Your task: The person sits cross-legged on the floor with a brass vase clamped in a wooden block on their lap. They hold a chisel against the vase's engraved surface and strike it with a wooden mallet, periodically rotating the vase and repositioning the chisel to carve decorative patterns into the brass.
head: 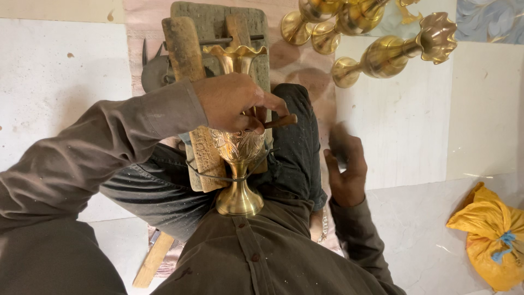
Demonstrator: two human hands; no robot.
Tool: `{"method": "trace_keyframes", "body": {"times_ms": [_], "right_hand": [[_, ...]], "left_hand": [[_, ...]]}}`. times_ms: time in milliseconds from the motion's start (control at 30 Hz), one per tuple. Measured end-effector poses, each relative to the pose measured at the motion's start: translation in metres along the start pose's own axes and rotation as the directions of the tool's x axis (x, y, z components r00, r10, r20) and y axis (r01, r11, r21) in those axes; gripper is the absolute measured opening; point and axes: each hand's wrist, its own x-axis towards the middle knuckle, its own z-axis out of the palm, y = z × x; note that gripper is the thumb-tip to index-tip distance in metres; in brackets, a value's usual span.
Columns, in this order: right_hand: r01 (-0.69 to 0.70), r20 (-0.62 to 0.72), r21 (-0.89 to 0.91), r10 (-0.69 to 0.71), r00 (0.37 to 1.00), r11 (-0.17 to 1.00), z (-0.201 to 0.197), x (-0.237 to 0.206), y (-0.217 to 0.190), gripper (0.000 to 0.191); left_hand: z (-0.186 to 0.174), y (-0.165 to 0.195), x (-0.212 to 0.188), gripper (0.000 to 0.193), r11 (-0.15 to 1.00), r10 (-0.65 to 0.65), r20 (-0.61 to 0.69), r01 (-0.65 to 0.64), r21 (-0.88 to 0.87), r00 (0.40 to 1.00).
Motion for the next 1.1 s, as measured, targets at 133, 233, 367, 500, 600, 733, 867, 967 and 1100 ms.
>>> {"method": "trace_keyframes", "body": {"times_ms": [133,233,367,500,600,733,867,967,1100], "right_hand": [[-0.152,-0.021,0.403,0.175,0.984,0.902,0.002,0.001,0.006,0.056],[-0.154,-0.008,0.294,0.164,0.986,0.943,0.002,0.002,0.009,0.06],[-0.038,0.014,-0.064,0.039,0.999,0.997,-0.002,0.003,0.008,0.059],[-0.248,0.04,0.532,0.268,0.963,0.81,0.0,0.006,0.002,0.058],[-0.018,-0.006,0.048,0.019,1.0,0.999,-0.001,0.011,-0.002,0.059],[-0.144,0.001,0.582,0.176,0.984,0.8,-0.001,0.017,-0.004,0.055],[0.027,-0.036,0.029,-0.026,0.999,0.999,-0.006,0.022,-0.004,0.053],[-0.174,-0.023,0.406,0.201,0.979,0.897,-0.009,0.024,-0.007,0.049],[0.001,0.026,-0.02,0.0,1.0,1.0,-0.013,0.027,-0.011,0.053]], "left_hand": [[0.002,-0.003,-0.002,0.056,1.0,-0.017,-0.002,0.017,0.003,1.0],[0.004,-0.004,-0.002,0.058,1.0,-0.013,-0.015,0.014,0.017,1.0],[0.002,-0.005,0.001,0.056,1.0,-0.009,-0.046,0.007,-0.028,0.999],[0.003,-0.005,0.0,0.055,1.0,-0.008,-0.025,0.008,-0.001,1.0],[0.002,-0.007,0.0,0.053,0.999,0.038,-0.049,-0.039,-0.018,0.998],[0.004,-0.01,-0.001,0.053,0.999,0.025,-0.052,-0.027,-0.044,0.998],[0.007,-0.011,-0.002,0.056,0.999,-0.012,-0.069,0.01,-0.035,0.998],[0.007,-0.011,-0.005,0.055,1.0,0.005,-0.082,-0.003,0.019,0.997],[0.006,-0.011,-0.005,0.055,1.0,0.0,-0.093,-0.002,-0.021,0.996]]}}
